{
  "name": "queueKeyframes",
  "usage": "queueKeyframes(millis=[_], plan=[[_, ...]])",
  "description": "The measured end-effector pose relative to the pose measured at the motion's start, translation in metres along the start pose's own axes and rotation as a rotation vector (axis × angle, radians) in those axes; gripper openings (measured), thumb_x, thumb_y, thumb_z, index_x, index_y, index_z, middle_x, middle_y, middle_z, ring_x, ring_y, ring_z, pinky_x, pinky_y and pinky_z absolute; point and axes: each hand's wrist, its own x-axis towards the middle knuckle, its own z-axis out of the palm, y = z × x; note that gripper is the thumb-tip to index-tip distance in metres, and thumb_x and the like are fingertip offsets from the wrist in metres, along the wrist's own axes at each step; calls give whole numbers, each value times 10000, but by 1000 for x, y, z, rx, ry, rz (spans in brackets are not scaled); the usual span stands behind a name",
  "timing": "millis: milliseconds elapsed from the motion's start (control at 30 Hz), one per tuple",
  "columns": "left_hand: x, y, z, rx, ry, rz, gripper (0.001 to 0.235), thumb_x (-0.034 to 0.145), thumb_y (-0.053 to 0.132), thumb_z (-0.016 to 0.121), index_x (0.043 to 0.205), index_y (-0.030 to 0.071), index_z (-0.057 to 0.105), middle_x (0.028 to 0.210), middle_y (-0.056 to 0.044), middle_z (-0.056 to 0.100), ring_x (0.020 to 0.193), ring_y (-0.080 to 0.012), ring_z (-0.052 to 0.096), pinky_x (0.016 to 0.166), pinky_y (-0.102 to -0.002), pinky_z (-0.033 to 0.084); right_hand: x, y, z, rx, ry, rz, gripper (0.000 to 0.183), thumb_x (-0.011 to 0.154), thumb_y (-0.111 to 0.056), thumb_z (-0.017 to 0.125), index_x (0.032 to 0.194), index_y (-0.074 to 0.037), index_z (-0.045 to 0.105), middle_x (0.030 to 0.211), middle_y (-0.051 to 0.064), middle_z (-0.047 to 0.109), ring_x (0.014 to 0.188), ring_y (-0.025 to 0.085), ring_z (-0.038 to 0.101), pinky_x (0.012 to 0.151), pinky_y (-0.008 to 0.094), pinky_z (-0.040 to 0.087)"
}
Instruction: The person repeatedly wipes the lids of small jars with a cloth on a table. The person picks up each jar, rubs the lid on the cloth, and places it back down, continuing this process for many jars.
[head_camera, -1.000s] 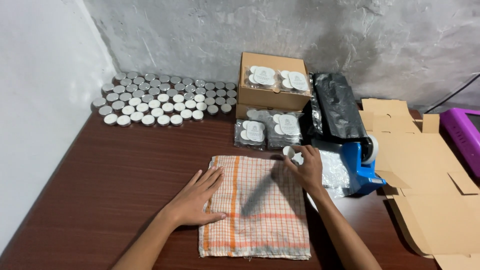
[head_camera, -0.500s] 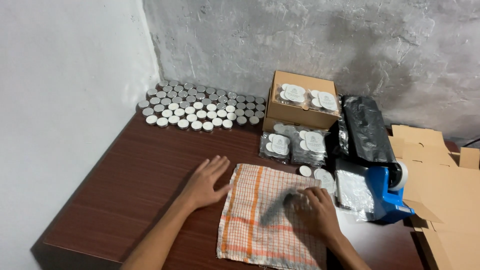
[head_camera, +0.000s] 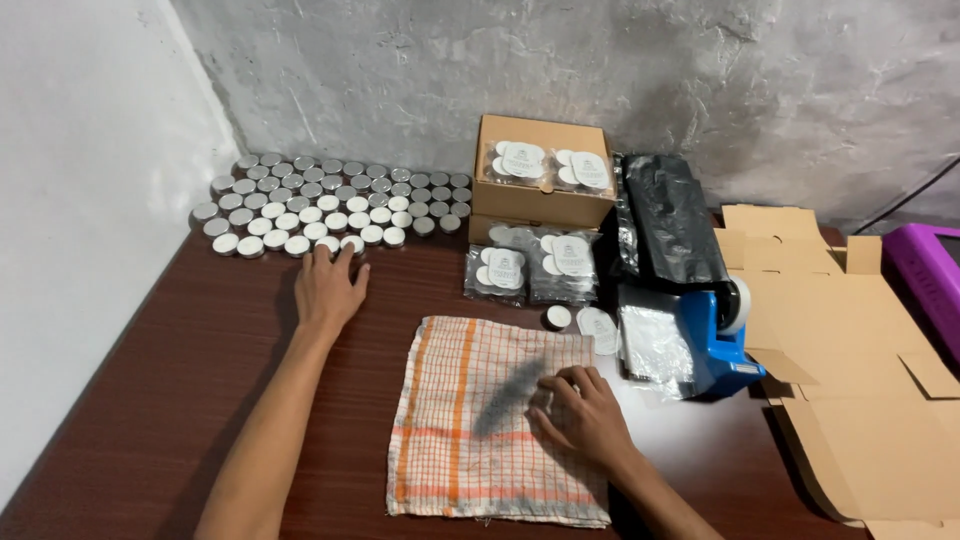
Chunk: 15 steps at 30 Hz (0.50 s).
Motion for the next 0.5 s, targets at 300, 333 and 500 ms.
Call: queueKeyframes(millis=[300, 333, 500], plan=[[-2, 1, 16, 45, 183, 18, 304, 983, 360, 671, 1149, 117, 748, 1072, -168, 670, 991, -321, 600, 755, -415, 549, 3, 13, 5, -56, 127, 79, 551, 857, -507, 755, 1275, -163, 650, 1161, 87, 636, 1034, 260, 591, 893, 452, 520], [-2, 2, 18, 44, 185, 16, 304, 983, 360, 671, 1149, 117, 748, 1072, -168, 670, 991, -321, 600, 755, -415, 549, 1, 18, 6, -57, 126, 76, 551, 857, -507, 755, 1275, -163, 650, 1161, 87, 636, 1034, 260, 591, 893, 452, 520], [-9, 9, 6, -29, 178, 16, 342, 923, 280, 746, 1206, 105, 666, 970, -116, 739, 1004, -304, 606, 816, -435, 515, -7, 37, 21, 65, 147, 209, 514, 853, -470, 746, 1279, -198, 654, 1193, 87, 625, 1077, 263, 579, 913, 485, 511]])
